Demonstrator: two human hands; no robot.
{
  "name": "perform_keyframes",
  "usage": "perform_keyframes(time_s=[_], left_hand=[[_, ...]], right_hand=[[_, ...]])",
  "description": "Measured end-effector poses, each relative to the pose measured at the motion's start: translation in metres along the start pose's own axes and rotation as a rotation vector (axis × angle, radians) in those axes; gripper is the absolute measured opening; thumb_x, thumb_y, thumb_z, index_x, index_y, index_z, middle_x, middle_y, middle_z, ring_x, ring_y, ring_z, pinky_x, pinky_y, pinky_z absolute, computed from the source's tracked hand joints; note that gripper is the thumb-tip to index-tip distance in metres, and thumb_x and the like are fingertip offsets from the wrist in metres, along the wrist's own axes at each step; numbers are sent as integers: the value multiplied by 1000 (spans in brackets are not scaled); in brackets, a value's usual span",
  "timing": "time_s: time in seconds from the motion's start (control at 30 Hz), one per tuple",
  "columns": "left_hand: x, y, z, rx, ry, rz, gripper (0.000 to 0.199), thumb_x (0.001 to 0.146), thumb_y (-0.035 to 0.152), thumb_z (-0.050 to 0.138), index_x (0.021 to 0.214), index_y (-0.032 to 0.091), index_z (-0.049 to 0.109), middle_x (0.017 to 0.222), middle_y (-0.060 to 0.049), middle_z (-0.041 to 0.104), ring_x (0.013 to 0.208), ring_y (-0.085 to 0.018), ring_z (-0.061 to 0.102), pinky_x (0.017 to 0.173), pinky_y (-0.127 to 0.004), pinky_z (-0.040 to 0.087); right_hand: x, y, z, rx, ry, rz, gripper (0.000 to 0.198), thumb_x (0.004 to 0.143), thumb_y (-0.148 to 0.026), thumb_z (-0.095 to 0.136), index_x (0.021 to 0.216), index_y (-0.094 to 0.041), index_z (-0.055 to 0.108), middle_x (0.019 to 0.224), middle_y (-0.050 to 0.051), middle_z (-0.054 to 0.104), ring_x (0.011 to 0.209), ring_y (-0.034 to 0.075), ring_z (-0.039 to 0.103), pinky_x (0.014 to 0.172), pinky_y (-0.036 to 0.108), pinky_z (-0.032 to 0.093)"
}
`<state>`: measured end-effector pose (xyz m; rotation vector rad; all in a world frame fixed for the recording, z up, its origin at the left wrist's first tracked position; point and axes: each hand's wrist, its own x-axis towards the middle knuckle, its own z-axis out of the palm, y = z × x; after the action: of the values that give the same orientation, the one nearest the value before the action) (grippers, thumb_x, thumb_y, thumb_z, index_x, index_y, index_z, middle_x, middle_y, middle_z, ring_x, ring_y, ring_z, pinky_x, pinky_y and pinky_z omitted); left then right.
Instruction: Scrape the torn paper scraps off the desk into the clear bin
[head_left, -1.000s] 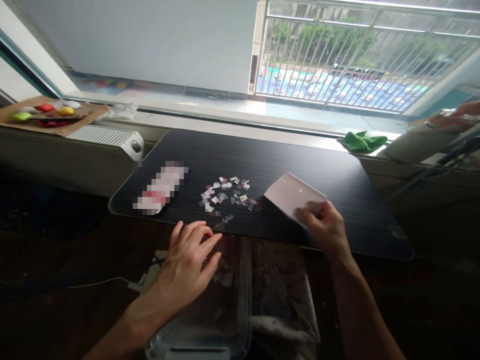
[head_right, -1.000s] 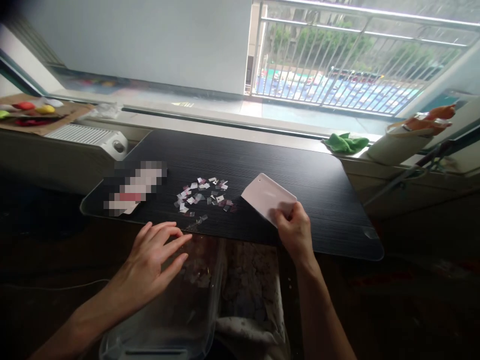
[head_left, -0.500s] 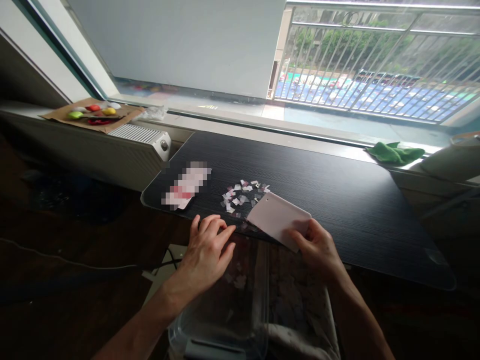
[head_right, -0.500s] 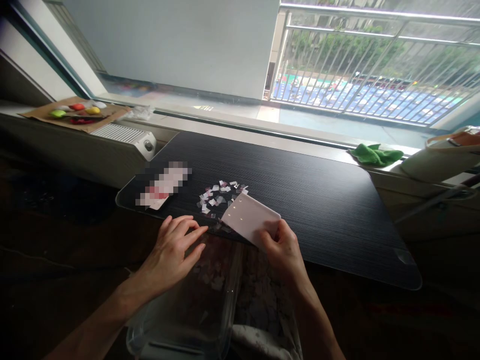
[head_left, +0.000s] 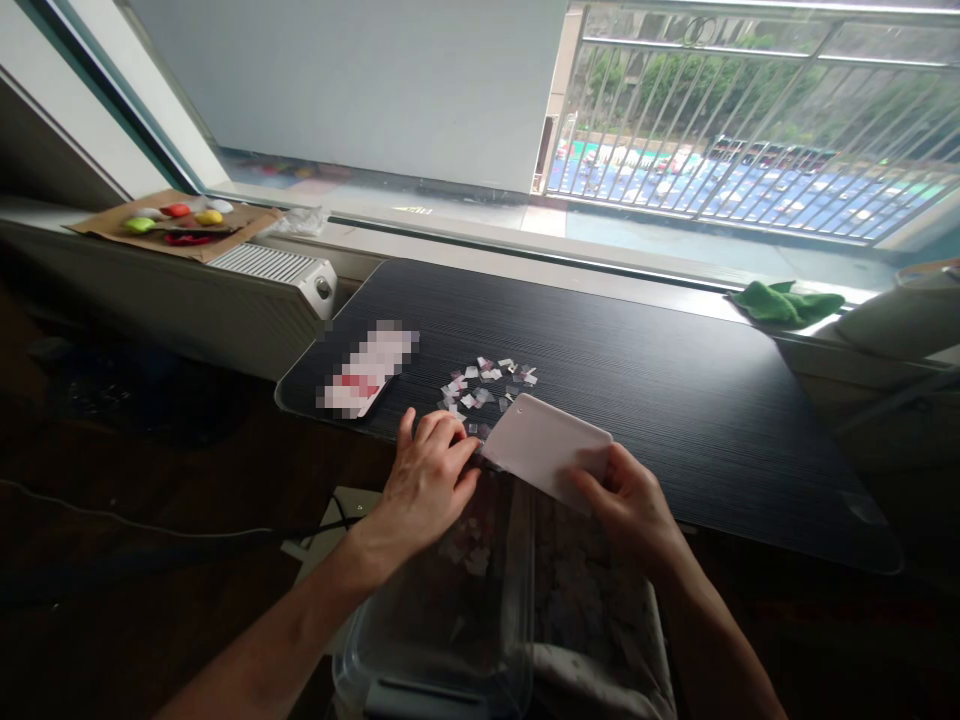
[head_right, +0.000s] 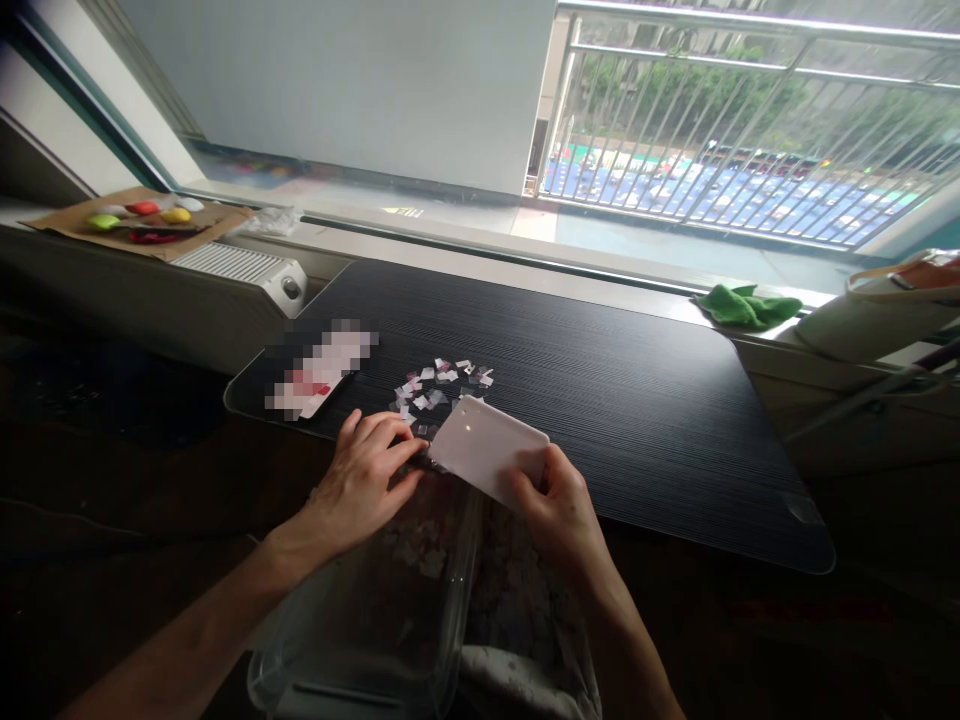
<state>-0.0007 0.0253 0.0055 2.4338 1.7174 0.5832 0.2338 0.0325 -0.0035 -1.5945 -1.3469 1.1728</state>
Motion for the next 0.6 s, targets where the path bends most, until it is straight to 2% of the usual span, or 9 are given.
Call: perform_keyframes(time_s=[0.13, 0.27, 0.43, 0.6], left_hand=[[-11, -1, -8, -23, -5, 15, 18, 81, 13, 60, 96, 19, 68, 99, -7, 62, 110, -27, 54, 109, -63, 28], [-14, 0, -8, -26, 12, 6, 20, 81, 13, 59, 99, 19, 68, 100, -7, 62, 112, -27, 53, 110, -63, 27], [-7, 4, 1, -26, 18, 16, 25, 80, 11, 59, 102, 20, 67, 99, -7, 63, 111, -27, 53, 109, -63, 28], [-10, 6, 0, -58, -5, 25, 21, 82, 12, 59, 99, 20, 67, 100, -7, 63, 113, -27, 53, 111, -62, 26]], right_hand=[[-8, -2, -7, 9, 85, -38, 22, 73, -40, 65, 83, -21, 61, 74, 1, 67, 65, 16, 60, 59, 27, 47], [-8, 2, -23, -73, 210, -11, 23, 73, -42, 65, 81, -21, 60, 71, 1, 65, 61, 16, 58, 56, 28, 46], [-13, 2, -15, -40, 155, 23, 21, 72, -39, 66, 80, -20, 61, 68, 1, 64, 60, 17, 58, 53, 27, 45], [-19, -1, -6, 13, 103, 4, 19, 73, -38, 65, 81, -20, 60, 72, 1, 66, 65, 17, 60, 57, 27, 46]])
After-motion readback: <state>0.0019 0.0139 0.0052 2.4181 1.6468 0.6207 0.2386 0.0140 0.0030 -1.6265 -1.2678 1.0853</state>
